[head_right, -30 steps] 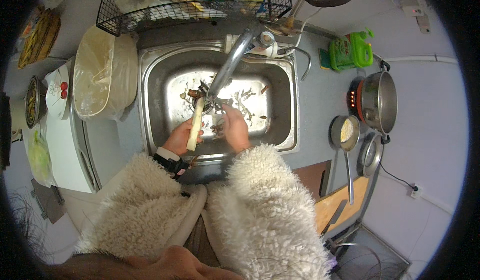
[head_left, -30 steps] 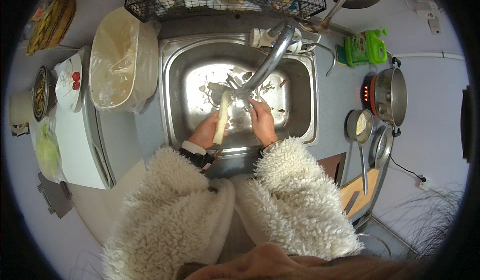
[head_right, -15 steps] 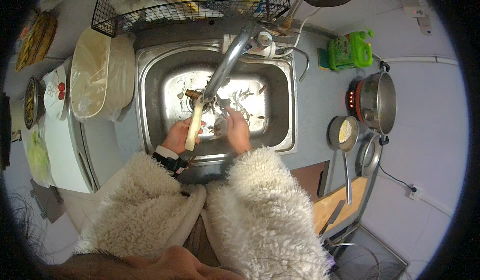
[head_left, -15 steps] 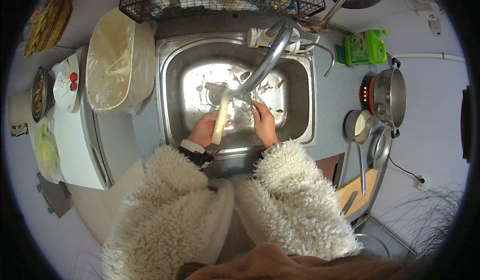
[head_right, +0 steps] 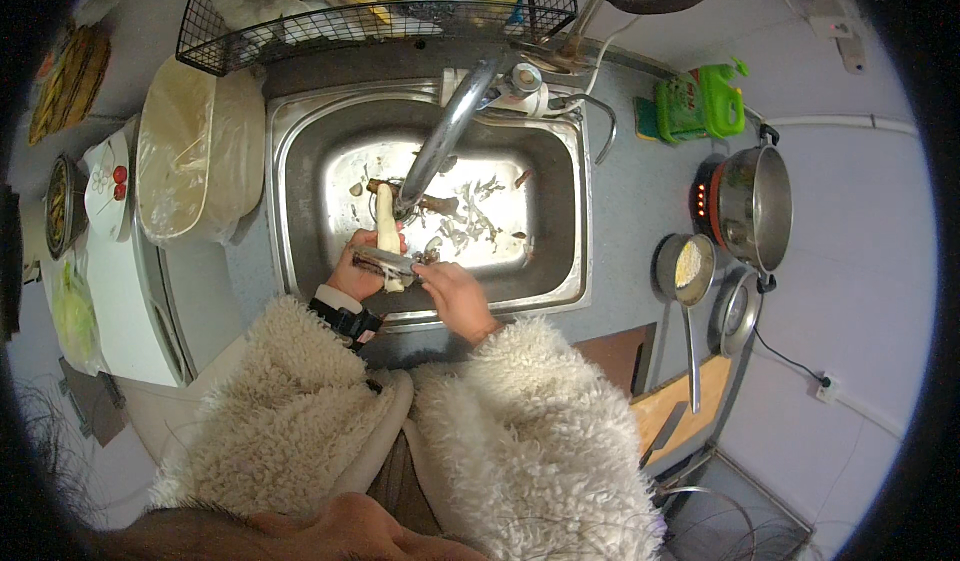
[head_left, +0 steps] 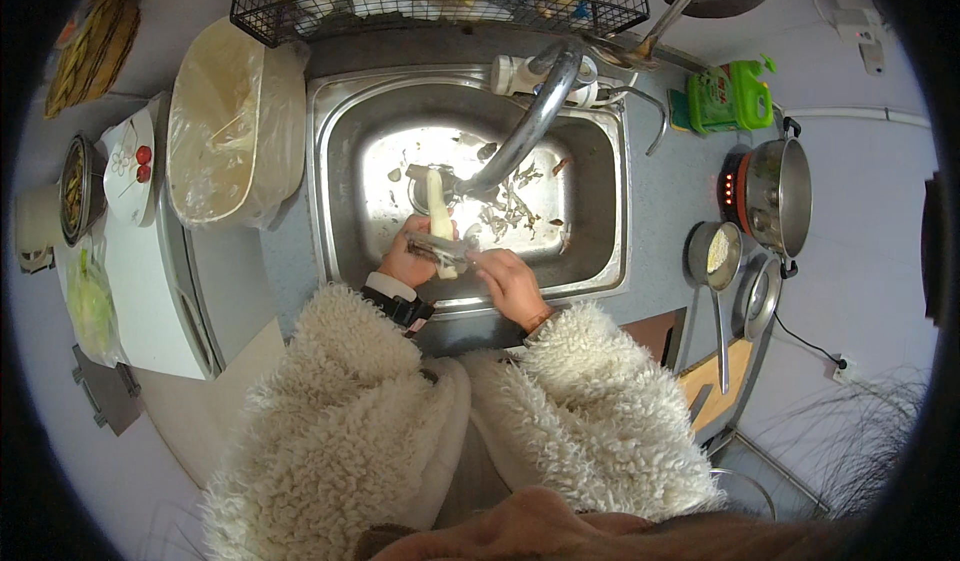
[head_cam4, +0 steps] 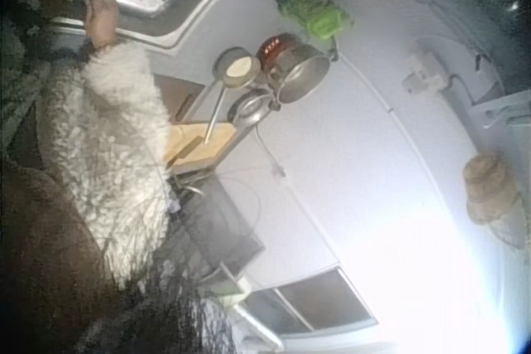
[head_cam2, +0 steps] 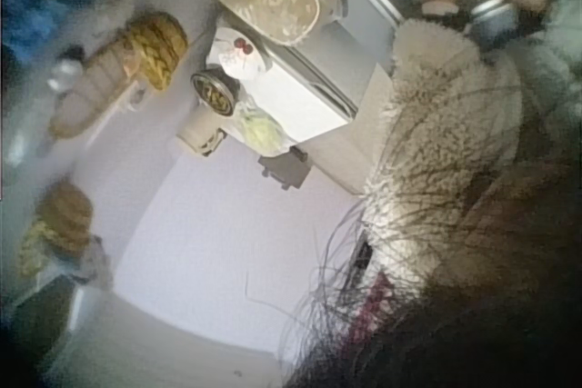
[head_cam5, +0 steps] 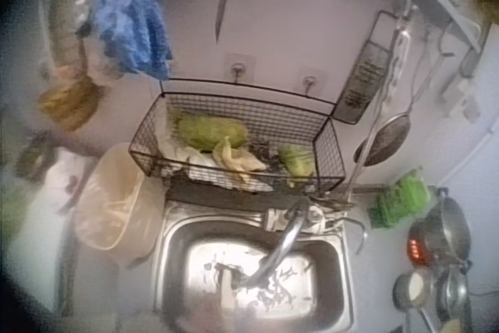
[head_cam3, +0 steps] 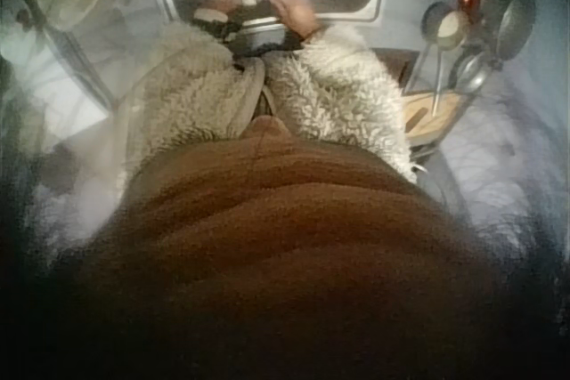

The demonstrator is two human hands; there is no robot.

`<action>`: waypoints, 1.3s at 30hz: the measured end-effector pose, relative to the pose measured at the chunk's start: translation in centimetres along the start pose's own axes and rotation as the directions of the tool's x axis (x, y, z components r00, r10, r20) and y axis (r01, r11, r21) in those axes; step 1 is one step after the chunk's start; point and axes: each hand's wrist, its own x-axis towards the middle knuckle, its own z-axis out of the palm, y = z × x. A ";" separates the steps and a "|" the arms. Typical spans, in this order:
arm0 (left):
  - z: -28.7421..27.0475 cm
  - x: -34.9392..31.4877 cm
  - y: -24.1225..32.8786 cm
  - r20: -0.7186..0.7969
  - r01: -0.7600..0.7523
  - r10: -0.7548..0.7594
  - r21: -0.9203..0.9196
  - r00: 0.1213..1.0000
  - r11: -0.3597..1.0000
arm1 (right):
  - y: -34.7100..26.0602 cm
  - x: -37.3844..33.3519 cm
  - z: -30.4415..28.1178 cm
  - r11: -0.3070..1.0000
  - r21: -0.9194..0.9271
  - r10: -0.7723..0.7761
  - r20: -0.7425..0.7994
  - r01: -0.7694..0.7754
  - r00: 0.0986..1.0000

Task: The person stands at a kitchen sink and uses a peeler to remove the skin from a long white root vegetable. They hold the vegetable in the left hand and the peeler in the right, working under running water. The peels fall into the sink as the person rotates the vegetable to continue peeling.

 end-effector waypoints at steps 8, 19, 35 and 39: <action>1.3 0.0 0.3 0.027 0.109 -0.110 0.048 0.994 0.993 | 0.7 0.7 -0.7 0.981 -0.060 0.170 -0.197 -0.185 0.965; 2.1 0.5 -0.6 0.065 0.163 -0.160 -0.044 0.985 0.986 | 1.6 0.3 -0.2 0.981 -0.056 0.165 -0.271 -0.187 0.948; 1.7 1.0 -1.2 0.216 0.092 -0.075 -0.069 0.974 0.993 | 1.4 -0.8 -0.9 0.987 -0.054 0.139 -0.215 -0.154 0.967; 2.0 1.0 -0.9 0.189 0.091 -0.066 -0.129 0.980 0.987 | 0.9 -1.2 -0.9 0.997 -0.049 0.061 -0.106 -0.066 0.993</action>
